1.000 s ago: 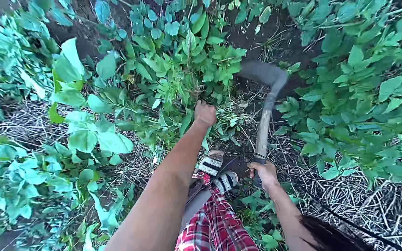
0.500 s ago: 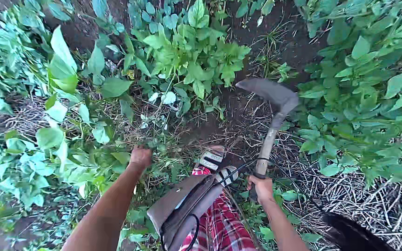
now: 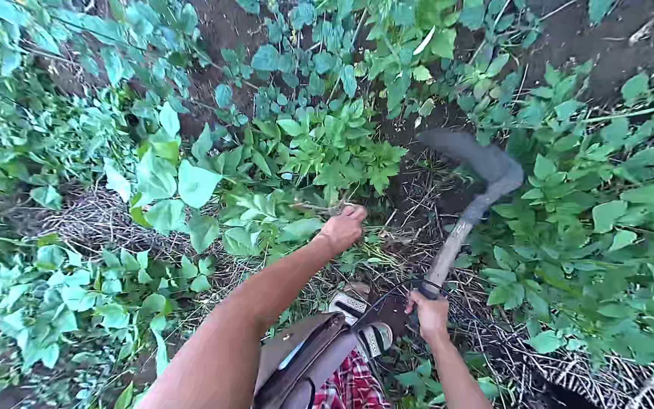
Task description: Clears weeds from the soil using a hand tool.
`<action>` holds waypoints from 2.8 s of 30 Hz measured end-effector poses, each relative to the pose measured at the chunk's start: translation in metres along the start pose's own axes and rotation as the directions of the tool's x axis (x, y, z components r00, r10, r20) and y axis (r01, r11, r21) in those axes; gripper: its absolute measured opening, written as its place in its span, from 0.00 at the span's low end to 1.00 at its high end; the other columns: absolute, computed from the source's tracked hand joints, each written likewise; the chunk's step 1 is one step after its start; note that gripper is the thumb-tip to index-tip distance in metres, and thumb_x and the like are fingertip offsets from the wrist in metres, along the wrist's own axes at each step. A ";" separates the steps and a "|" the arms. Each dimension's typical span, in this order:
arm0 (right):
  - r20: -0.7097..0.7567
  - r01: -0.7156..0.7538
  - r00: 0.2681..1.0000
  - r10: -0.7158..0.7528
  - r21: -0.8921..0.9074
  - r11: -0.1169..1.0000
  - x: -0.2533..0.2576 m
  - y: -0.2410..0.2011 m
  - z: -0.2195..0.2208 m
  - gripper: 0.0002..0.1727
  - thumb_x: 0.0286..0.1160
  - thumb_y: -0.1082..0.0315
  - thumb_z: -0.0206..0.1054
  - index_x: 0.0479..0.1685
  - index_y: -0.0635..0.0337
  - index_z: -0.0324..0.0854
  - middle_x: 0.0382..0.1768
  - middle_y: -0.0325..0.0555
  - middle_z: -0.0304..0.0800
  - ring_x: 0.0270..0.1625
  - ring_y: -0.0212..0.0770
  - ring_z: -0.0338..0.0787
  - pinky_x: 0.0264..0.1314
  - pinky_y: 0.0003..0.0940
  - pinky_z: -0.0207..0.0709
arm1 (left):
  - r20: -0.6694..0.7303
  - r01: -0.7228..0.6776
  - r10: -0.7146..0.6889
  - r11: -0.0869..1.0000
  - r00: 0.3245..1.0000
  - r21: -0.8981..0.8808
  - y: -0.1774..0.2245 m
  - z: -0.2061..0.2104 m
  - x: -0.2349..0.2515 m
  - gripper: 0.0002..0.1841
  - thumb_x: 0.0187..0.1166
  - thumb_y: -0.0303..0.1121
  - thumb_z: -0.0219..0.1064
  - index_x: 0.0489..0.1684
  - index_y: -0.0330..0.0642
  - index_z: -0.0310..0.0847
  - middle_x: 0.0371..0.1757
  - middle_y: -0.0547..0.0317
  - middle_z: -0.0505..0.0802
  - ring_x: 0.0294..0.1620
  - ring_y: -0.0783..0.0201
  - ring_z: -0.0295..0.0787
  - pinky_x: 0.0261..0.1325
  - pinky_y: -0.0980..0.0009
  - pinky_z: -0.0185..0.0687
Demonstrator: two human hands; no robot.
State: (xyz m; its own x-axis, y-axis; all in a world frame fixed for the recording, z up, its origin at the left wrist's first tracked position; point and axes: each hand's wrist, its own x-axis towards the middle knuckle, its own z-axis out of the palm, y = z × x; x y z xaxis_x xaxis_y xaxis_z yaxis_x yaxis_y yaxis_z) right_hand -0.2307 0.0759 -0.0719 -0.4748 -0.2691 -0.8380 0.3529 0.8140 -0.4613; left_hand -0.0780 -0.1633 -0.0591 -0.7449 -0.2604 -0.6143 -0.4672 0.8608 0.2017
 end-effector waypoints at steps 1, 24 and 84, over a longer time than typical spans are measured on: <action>0.014 0.017 1.000 -0.017 -0.013 1.000 0.016 -0.007 0.012 0.04 0.72 0.80 0.66 0.32 0.68 0.77 0.12 0.41 0.78 0.11 0.35 0.78 0.20 0.32 0.81 | -0.014 -0.069 0.070 0.996 0.997 0.058 -0.002 -0.011 0.020 0.14 0.74 0.16 0.65 0.55 0.28 0.88 0.87 0.41 0.72 0.91 0.43 0.61 0.92 0.46 0.49; 0.123 -0.047 0.992 0.035 0.100 0.994 -0.006 0.014 0.024 0.06 0.72 0.82 0.61 0.31 0.65 0.74 0.13 0.41 0.79 0.11 0.35 0.78 0.17 0.30 0.81 | 0.219 0.485 -0.433 0.791 0.874 -0.374 0.005 0.028 0.018 0.16 0.81 0.24 0.64 0.64 0.28 0.81 0.66 0.31 0.87 0.75 0.30 0.77 0.75 0.38 0.72; 0.211 0.591 0.804 -0.556 -0.174 0.788 -0.046 -0.254 0.083 0.07 0.65 0.81 0.70 0.36 0.67 0.76 0.13 0.38 0.80 0.12 0.33 0.80 0.19 0.28 0.82 | 0.414 0.692 -0.700 0.159 0.582 -0.704 -0.099 -0.041 -0.046 0.28 0.76 0.36 0.72 0.75 0.33 0.75 0.65 0.30 0.88 0.69 0.32 0.84 0.67 0.33 0.78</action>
State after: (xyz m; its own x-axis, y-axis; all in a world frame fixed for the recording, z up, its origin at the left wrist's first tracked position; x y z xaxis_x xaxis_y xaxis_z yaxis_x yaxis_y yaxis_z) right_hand -0.2322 -0.1615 0.0595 -0.4075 -0.7779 -0.4784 -0.1430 0.5718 -0.8079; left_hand -0.0171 -0.2547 -0.0194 0.0909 -0.5735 -0.8141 -0.9249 -0.3516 0.1444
